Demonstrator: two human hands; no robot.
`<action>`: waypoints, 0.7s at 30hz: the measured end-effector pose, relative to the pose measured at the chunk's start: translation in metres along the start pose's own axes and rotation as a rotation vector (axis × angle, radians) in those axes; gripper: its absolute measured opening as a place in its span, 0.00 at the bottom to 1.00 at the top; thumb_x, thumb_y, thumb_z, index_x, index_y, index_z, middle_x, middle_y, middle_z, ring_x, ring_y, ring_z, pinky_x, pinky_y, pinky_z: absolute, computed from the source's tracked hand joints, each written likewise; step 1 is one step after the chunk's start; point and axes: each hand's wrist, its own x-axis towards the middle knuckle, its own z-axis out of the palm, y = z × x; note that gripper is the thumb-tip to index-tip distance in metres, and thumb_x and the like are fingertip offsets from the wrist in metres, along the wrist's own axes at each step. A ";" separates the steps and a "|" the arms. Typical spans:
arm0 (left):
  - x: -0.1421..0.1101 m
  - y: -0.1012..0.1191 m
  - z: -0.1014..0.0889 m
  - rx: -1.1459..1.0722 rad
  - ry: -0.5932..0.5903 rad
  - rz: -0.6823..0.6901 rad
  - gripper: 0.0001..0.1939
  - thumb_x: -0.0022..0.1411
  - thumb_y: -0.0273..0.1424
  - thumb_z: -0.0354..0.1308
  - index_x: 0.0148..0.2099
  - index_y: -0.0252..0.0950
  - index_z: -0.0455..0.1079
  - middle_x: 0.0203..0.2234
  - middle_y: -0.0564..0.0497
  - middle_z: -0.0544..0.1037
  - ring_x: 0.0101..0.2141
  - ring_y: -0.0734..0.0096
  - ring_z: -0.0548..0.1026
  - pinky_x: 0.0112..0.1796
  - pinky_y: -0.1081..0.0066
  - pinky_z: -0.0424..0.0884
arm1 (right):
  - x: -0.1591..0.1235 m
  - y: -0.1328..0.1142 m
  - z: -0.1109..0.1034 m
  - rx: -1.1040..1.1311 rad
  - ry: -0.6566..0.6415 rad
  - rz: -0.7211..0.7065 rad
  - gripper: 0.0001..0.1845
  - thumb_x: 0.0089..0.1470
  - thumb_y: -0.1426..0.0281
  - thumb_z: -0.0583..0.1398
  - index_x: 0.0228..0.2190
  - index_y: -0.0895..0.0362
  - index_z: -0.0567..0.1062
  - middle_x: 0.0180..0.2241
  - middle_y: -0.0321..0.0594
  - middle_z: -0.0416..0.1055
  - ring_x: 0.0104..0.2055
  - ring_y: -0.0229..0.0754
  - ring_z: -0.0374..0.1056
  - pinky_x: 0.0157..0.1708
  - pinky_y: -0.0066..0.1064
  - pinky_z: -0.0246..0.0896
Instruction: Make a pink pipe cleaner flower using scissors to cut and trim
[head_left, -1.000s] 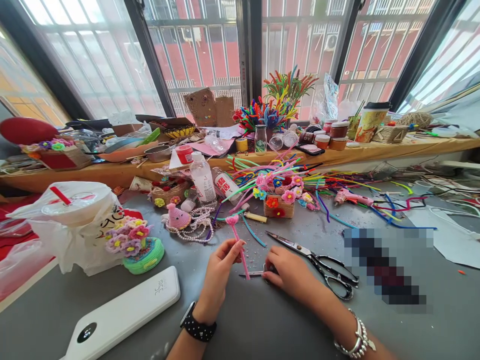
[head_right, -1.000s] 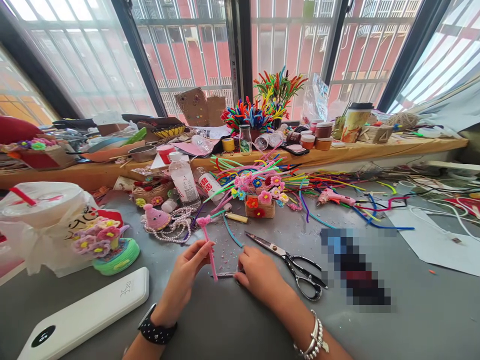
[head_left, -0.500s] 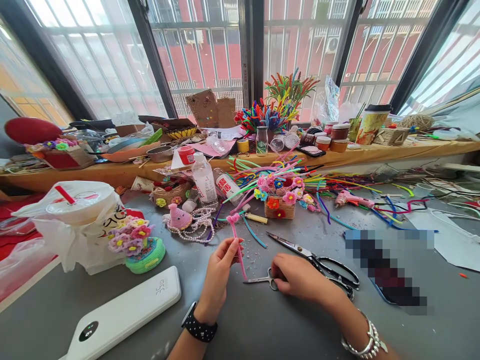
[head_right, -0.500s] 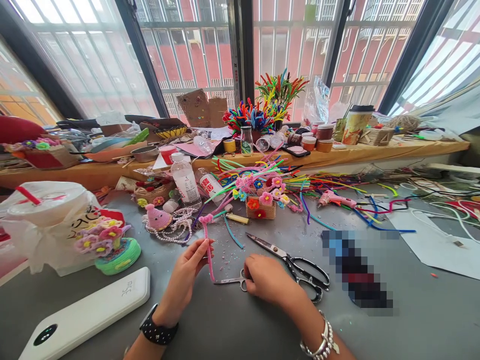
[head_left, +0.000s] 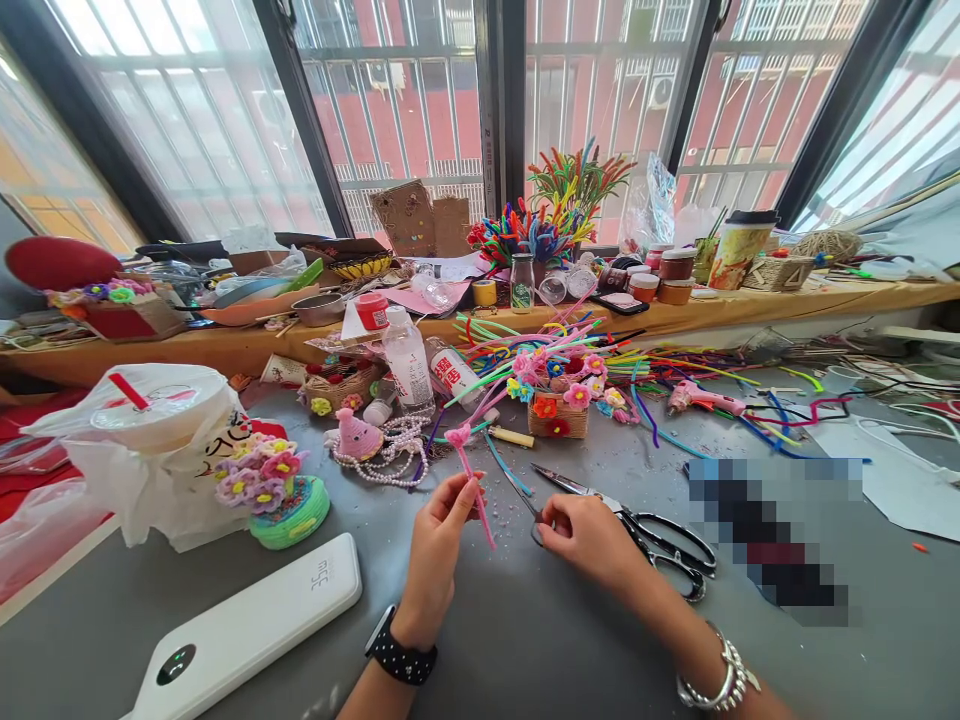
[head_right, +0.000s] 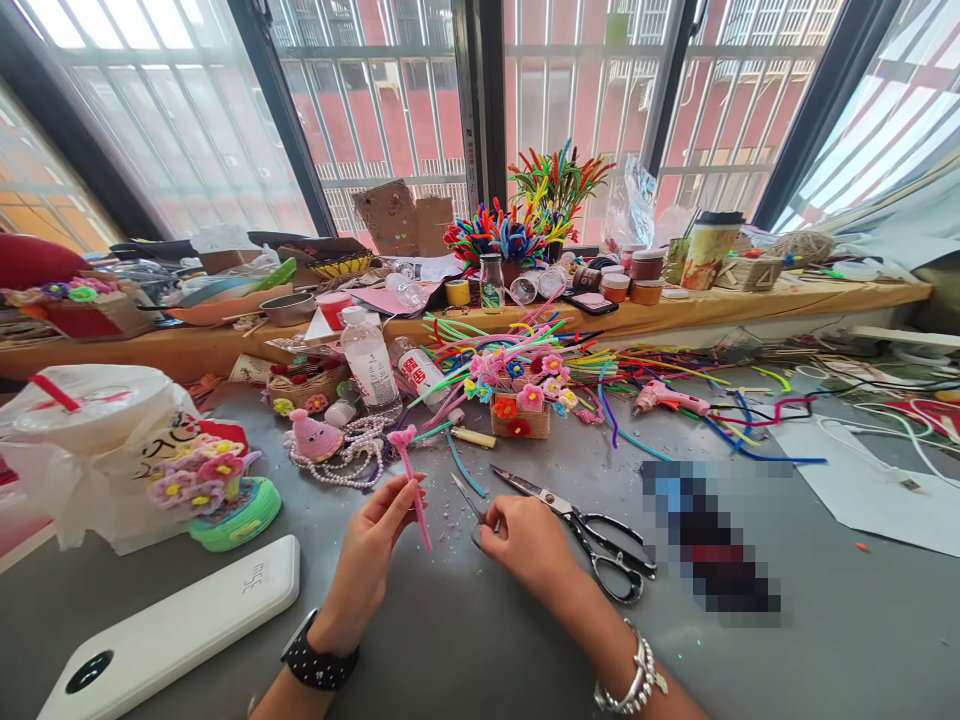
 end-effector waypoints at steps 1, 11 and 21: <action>0.000 0.000 0.000 -0.001 -0.009 -0.002 0.12 0.46 0.34 0.59 0.35 0.33 0.71 0.25 0.52 0.72 0.28 0.74 0.69 0.31 0.75 0.66 | 0.001 0.000 0.000 0.104 0.015 0.003 0.09 0.45 0.66 0.55 0.21 0.58 0.70 0.19 0.35 0.67 0.21 0.35 0.59 0.21 0.24 0.47; -0.005 0.002 0.005 0.023 -0.191 -0.032 0.10 0.48 0.32 0.59 0.35 0.34 0.70 0.23 0.53 0.71 0.27 0.73 0.70 0.31 0.73 0.69 | -0.001 -0.014 0.011 0.688 -0.042 -0.075 0.19 0.47 0.59 0.55 0.14 0.60 0.65 0.14 0.30 0.53 0.19 0.31 0.49 0.18 0.23 0.43; -0.004 0.001 0.004 0.048 -0.215 -0.035 0.11 0.47 0.33 0.59 0.34 0.33 0.70 0.24 0.52 0.73 0.27 0.72 0.70 0.32 0.71 0.69 | -0.004 -0.021 0.021 0.794 -0.054 -0.041 0.19 0.43 0.57 0.57 0.14 0.59 0.64 0.13 0.29 0.52 0.18 0.31 0.47 0.17 0.24 0.42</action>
